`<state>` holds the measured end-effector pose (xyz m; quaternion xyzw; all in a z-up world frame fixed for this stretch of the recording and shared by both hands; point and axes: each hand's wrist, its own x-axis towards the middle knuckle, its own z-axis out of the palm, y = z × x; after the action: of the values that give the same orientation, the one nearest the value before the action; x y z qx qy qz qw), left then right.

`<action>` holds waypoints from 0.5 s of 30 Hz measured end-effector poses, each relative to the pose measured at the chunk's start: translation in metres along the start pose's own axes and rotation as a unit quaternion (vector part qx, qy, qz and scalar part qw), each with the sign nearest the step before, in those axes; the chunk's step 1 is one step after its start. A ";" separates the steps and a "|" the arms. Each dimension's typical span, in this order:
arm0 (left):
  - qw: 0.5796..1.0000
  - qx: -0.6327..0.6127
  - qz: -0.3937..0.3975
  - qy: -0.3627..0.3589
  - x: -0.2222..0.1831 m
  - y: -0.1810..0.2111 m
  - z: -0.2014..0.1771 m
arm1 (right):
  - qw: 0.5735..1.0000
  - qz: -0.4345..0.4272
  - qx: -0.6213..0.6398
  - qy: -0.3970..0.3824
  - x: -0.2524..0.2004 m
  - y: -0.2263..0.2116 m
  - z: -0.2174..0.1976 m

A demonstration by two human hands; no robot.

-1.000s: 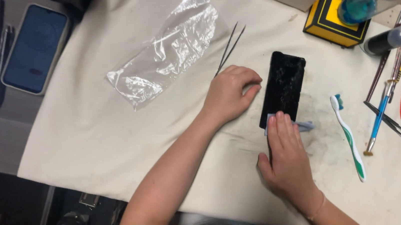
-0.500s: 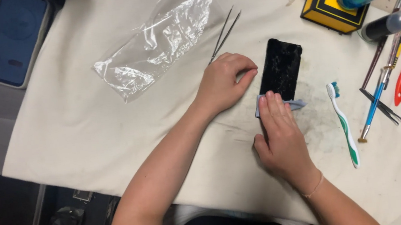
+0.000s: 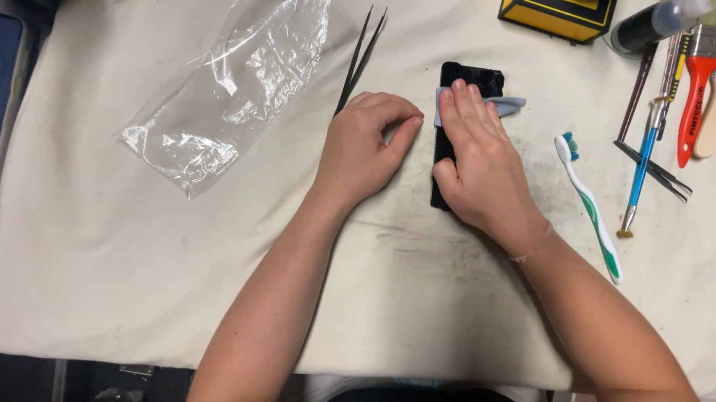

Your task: Cleaning a mobile phone screen by brushing the edges, spraying cleaning solution, and wiping the surface with a microfiber cloth.

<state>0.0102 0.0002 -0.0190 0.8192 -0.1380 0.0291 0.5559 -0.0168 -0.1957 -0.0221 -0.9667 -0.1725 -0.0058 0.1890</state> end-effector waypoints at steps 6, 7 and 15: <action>1.000 -0.003 -0.003 -0.001 0.000 -0.001 -0.001 | 1.000 0.009 0.008 0.011 0.030 0.006 0.004; 1.000 -0.003 0.004 0.000 0.001 0.000 -0.001 | 1.000 0.015 0.007 0.005 0.035 0.008 0.004; 0.999 0.014 0.041 0.007 0.001 -0.002 0.000 | 1.000 -0.007 0.001 -0.022 0.042 0.006 -0.001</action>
<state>0.0116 0.0004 -0.0210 0.8205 -0.1673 0.0593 0.5434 0.0253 -0.1876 -0.0203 -0.9652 -0.1830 0.0145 0.1861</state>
